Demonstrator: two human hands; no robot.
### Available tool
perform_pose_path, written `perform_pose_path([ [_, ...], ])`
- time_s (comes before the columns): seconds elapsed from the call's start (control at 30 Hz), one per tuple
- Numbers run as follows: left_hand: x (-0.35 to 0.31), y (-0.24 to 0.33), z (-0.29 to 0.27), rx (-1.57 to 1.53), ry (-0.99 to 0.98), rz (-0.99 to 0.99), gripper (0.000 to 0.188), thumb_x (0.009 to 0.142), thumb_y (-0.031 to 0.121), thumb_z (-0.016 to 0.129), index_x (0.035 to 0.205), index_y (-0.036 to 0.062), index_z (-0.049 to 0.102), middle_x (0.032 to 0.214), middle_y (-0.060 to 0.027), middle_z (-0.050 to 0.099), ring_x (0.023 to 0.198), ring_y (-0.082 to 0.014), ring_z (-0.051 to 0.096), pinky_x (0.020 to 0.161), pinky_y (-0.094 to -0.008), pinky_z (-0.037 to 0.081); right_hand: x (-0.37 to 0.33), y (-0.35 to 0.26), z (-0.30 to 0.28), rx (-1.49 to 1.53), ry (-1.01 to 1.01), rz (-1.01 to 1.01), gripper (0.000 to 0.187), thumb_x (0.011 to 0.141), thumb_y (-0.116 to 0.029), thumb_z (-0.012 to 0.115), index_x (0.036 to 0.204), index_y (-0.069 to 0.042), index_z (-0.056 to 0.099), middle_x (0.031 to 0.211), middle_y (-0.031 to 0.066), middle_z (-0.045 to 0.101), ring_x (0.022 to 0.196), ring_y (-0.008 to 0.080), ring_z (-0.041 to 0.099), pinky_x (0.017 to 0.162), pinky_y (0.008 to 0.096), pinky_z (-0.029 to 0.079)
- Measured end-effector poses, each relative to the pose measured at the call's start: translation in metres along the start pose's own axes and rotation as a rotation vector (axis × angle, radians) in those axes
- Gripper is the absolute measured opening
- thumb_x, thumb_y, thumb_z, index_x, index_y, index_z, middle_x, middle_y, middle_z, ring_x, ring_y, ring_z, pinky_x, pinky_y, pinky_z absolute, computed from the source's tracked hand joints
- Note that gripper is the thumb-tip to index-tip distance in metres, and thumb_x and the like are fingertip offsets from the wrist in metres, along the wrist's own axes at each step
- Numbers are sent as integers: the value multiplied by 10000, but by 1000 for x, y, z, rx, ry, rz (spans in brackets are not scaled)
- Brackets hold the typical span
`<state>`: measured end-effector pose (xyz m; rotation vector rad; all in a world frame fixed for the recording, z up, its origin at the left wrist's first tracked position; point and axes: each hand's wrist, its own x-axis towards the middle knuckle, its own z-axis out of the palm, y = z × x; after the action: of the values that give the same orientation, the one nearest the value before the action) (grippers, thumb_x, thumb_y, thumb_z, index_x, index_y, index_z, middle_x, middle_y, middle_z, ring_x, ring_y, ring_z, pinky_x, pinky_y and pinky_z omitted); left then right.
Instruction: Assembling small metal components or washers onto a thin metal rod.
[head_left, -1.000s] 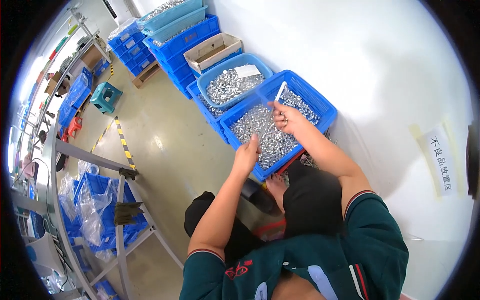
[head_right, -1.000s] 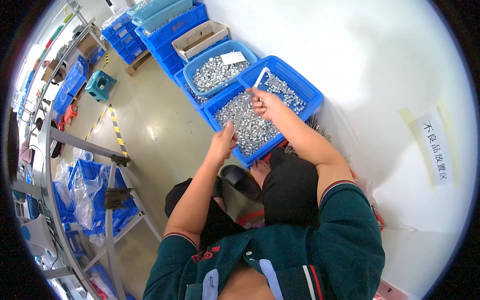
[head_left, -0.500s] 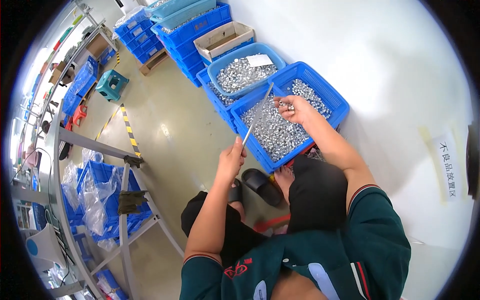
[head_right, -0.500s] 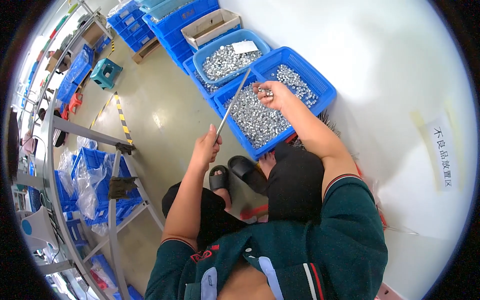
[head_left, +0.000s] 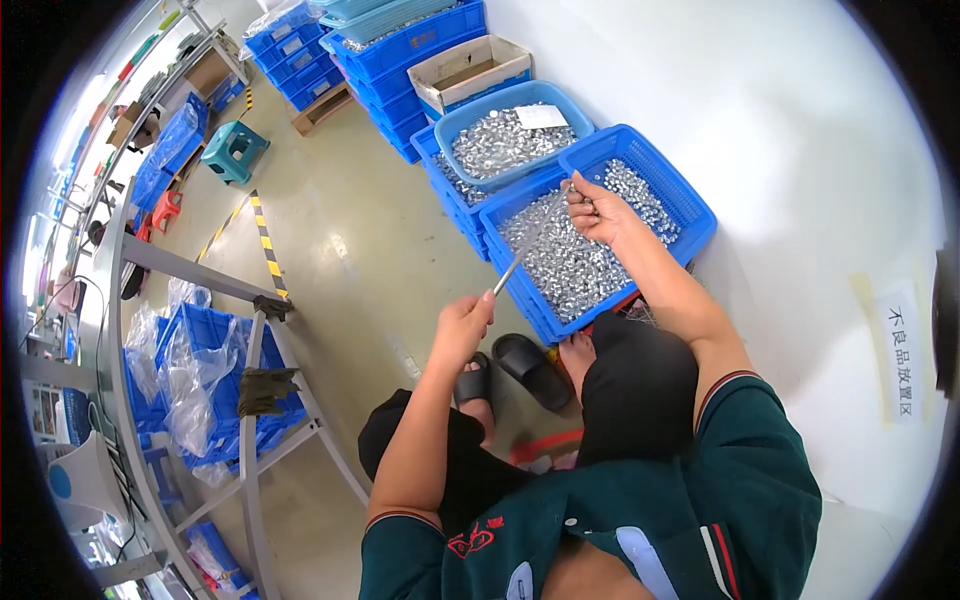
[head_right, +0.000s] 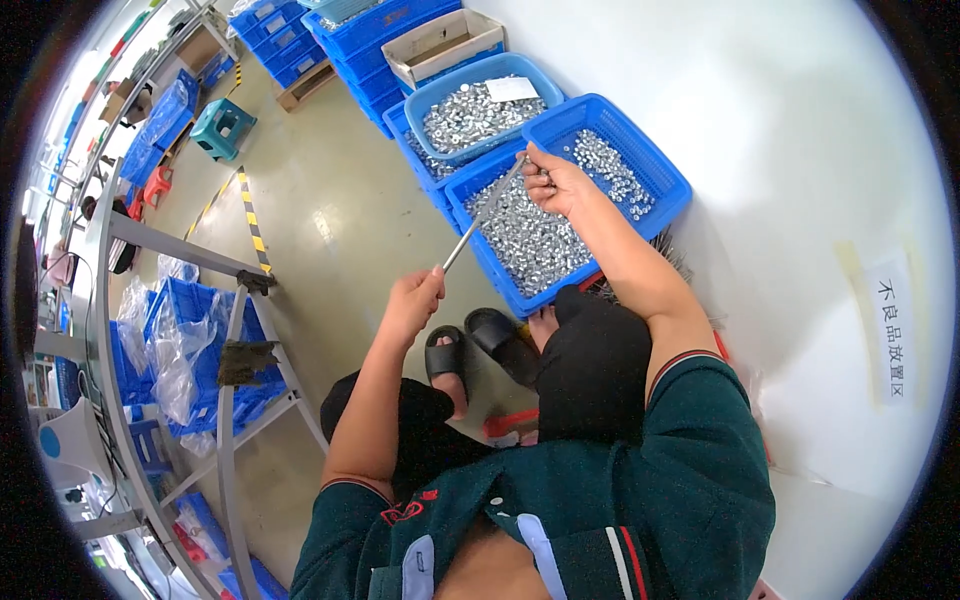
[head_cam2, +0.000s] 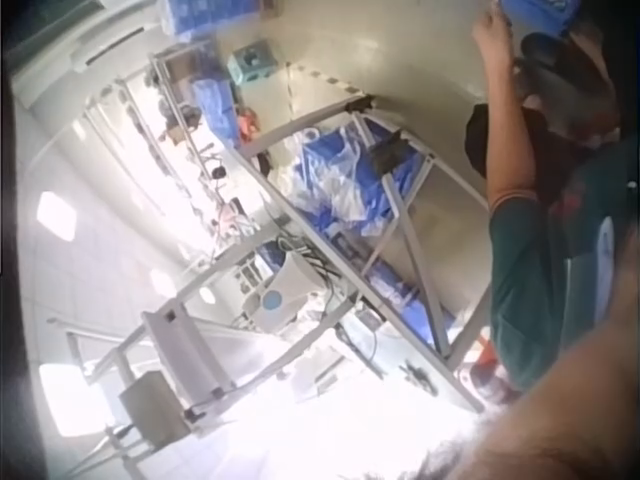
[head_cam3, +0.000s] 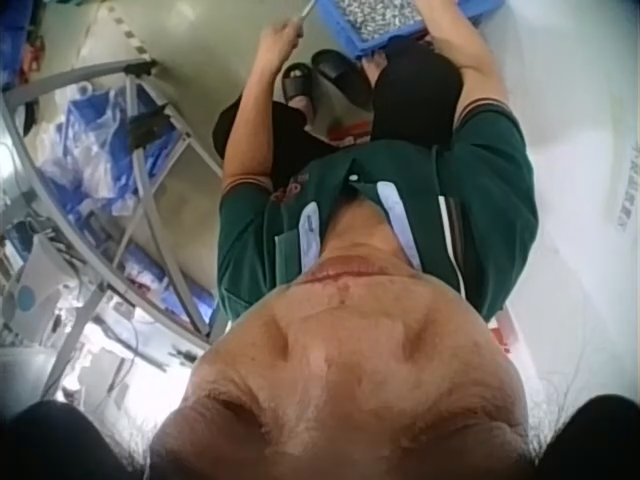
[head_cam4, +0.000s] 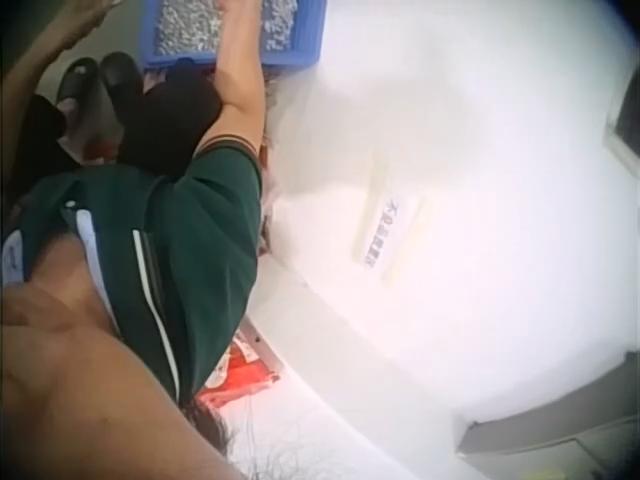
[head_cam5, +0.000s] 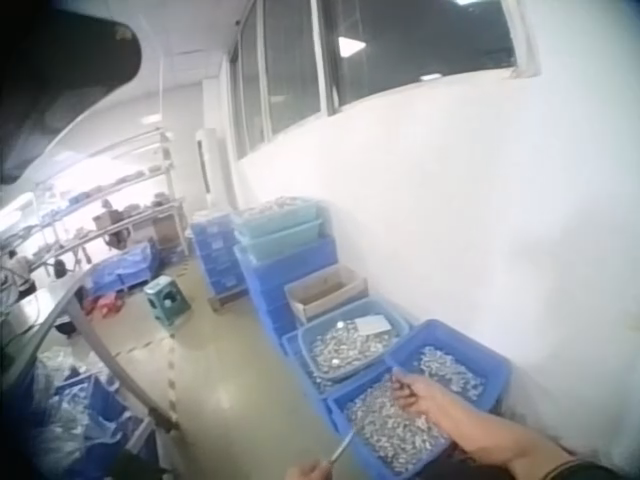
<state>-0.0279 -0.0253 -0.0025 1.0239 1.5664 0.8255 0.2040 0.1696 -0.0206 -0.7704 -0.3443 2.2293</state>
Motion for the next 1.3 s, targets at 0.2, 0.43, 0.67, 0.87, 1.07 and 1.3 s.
perform_pose_path([
  [0.2, -1, -7, -3, 35, 13, 42, 328, 858, 280, 521, 630, 45, 496, 522, 35, 394, 491, -58, 343, 452, -233, 280, -3, 2, 13, -140, 6, -19, 261, 804, -242, 639, 885, -18, 532, 612, -12, 452, 438, 33, 352, 335, 142, 241],
  [0.43, -3, -4, 3, 38, 89, 88, 342, 864, 287, 514, 625, 43, 491, 521, 35, 385, 488, -57, 336, 444, -231, 271, -8, 8, 35, -474, -47, -79, 239, 823, -212, 616, 880, 10, 547, 626, -6, 441, 437, 32, 342, 340, 159, 218],
  [0.67, 12, -4, 8, -53, 137, 66, 359, 857, 295, 518, 643, 8, 509, 518, -10, 433, 491, -88, 395, 463, -268, 336, -15, 39, 56, -756, -212, 316, 233, 853, -215, 566, 947, -3, 584, 666, -9, 462, 444, 21, 309, 349, 144, 196],
  [0.87, 15, -4, 6, -140, 108, 73, 338, 866, 330, 498, 638, 82, 469, 494, 58, 347, 415, -37, 288, 366, -213, 202, -14, 18, 35, -432, -76, 173, 267, 837, -127, 517, 1050, 35, 527, 764, 60, 495, 489, 48, 348, 356, 139, 236],
  [1.07, 10, -3, 2, -195, 65, 75, 337, 867, 326, 497, 627, 93, 456, 490, 64, 346, 396, -29, 275, 353, -202, 190, -13, 11, 27, -236, -9, 43, 177, 850, -180, 552, 900, -11, 529, 711, 68, 525, 444, 59, 367, 339, 171, 244],
  [1.3, 8, -9, -3, -144, 71, 107, 337, 867, 315, 504, 622, 89, 461, 491, 59, 355, 404, -34, 294, 361, -208, 201, -8, 5, 23, -127, -106, 68, 210, 830, -238, 603, 832, -48, 513, 651, 31, 486, 432, 51, 352, 339, 153, 232],
])
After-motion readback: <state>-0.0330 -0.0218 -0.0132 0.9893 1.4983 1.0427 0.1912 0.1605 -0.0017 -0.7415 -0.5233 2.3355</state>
